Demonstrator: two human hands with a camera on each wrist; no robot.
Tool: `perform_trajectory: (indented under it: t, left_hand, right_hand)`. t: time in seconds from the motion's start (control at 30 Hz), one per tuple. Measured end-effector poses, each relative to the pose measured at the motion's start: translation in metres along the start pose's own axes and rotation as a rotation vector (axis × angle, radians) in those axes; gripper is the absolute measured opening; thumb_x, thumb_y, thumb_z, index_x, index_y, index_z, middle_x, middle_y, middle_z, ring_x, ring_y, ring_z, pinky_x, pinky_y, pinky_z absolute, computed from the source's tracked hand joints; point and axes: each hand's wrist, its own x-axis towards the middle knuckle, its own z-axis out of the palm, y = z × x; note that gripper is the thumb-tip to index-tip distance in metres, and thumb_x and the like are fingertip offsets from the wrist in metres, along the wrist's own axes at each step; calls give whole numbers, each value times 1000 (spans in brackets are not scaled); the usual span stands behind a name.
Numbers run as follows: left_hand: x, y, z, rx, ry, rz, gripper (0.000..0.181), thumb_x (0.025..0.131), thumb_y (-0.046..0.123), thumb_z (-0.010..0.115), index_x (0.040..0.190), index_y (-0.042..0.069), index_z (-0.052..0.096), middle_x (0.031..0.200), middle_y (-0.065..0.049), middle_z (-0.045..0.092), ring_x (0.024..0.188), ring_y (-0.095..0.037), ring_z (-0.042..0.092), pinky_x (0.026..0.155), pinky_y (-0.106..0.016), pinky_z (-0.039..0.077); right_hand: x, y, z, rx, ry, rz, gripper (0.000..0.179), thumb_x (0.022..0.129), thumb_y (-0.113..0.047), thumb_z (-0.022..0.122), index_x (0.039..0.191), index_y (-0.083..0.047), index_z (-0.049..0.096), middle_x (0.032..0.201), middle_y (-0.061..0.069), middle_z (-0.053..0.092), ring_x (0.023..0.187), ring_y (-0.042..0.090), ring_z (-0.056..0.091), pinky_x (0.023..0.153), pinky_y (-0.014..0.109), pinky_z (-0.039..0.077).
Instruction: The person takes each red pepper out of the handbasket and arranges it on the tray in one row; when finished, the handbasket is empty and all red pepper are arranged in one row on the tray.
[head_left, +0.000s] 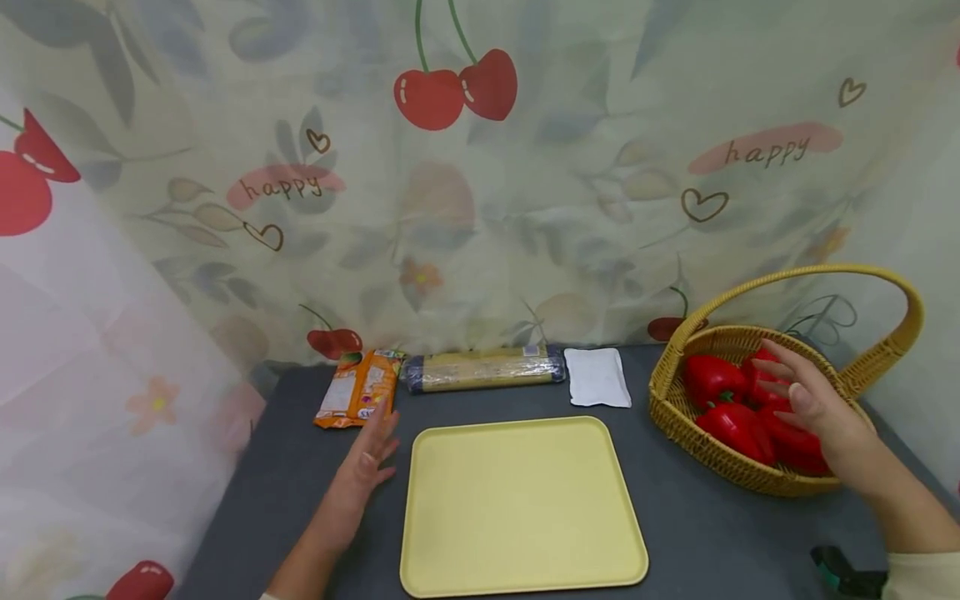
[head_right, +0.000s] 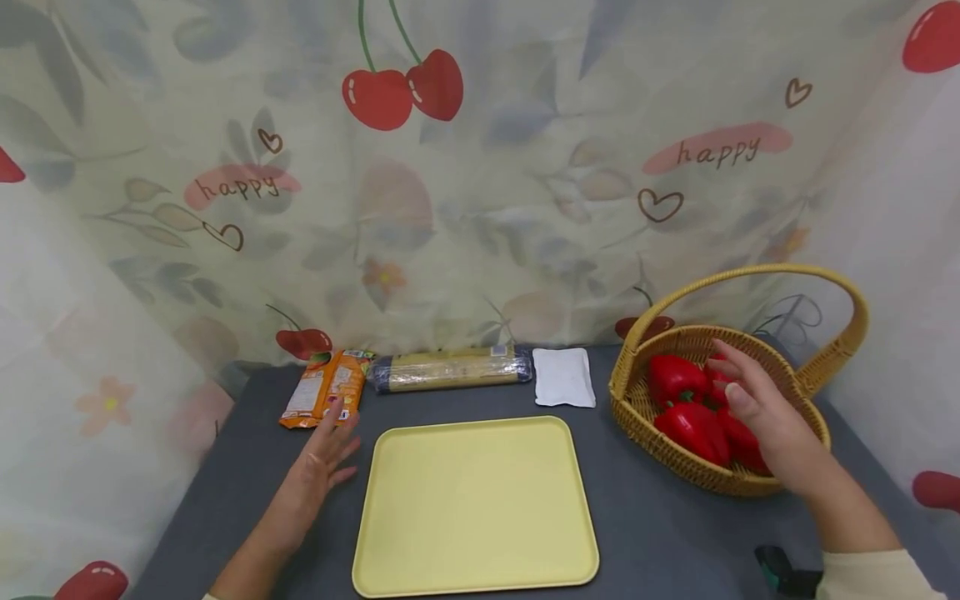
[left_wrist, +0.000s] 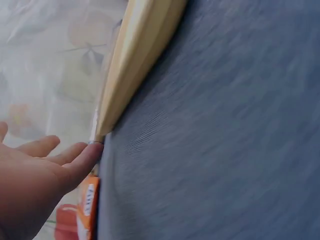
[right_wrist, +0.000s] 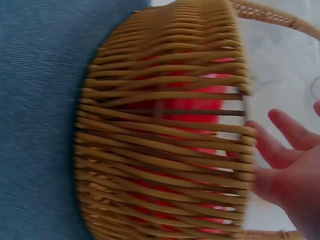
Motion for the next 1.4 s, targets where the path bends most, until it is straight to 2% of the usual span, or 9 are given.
perform_trajectory:
  t: [0.17,0.37,0.47,0.57,0.67,0.8,0.93,1.2,1.4]
  left_hand:
    - [-1,-7,10,-159,-3,-109,77,114,65,25,177,27,5,177,-26,14,155,-60,22,118,-80,25]
    - [0,-15,14,-266,31,-154,70,118,53,26,177,23,4,176,-28,13,157,-56,21,122,-75,23]
    - [0,-19,15,-291,71,-199,68,119,47,30,177,20,6,175,-27,18,158,-51,24,123,-71,25]
    - [-3,-25,16,-292,110,-253,69,119,42,39,176,17,11,173,-26,27,157,-45,30,124,-64,31]
    - [-7,-30,17,-266,141,-301,73,115,31,58,175,18,19,171,-21,35,156,-39,36,122,-55,38]
    - [-9,-36,19,-229,154,-315,88,101,-1,74,174,20,29,170,-16,39,156,-34,36,121,-50,41]
    - [-8,-37,21,-206,140,-299,98,91,-24,66,173,16,31,172,-16,36,158,-34,33,122,-55,37]
    - [-4,-38,21,-170,136,-304,97,89,-25,64,172,13,32,171,-17,38,157,-35,35,123,-57,36]
    - [-3,-43,22,-164,127,-317,88,91,-22,65,169,3,34,171,-19,37,156,-37,35,120,-48,41]
  right_hand:
    - [-4,10,6,-43,-5,43,62,116,-19,35,175,-18,18,156,5,41,128,8,47,85,19,51]
    - [-3,7,16,-137,-67,189,76,115,-28,51,173,0,9,158,40,32,133,59,44,82,23,55]
    - [0,6,20,-202,-73,252,86,113,-37,59,172,2,10,158,42,31,133,66,42,92,46,61]
    - [3,5,25,-277,-68,272,92,108,-43,67,169,5,18,156,42,36,134,64,42,98,75,51]
    - [5,5,29,-357,-63,274,94,104,-45,73,165,9,27,155,42,39,136,63,40,100,83,43]
    - [5,6,31,-456,-47,275,88,102,-44,77,157,13,39,150,45,42,132,63,42,97,83,43]
    - [6,6,32,-521,-26,265,80,101,-44,78,149,14,49,141,46,46,124,62,47,93,81,48]
    - [0,10,33,-462,71,229,79,99,-39,81,149,14,50,136,40,46,116,55,47,82,69,56]
    - [-8,10,34,-364,163,257,70,101,-33,79,152,6,50,135,35,47,111,51,51,66,40,57]
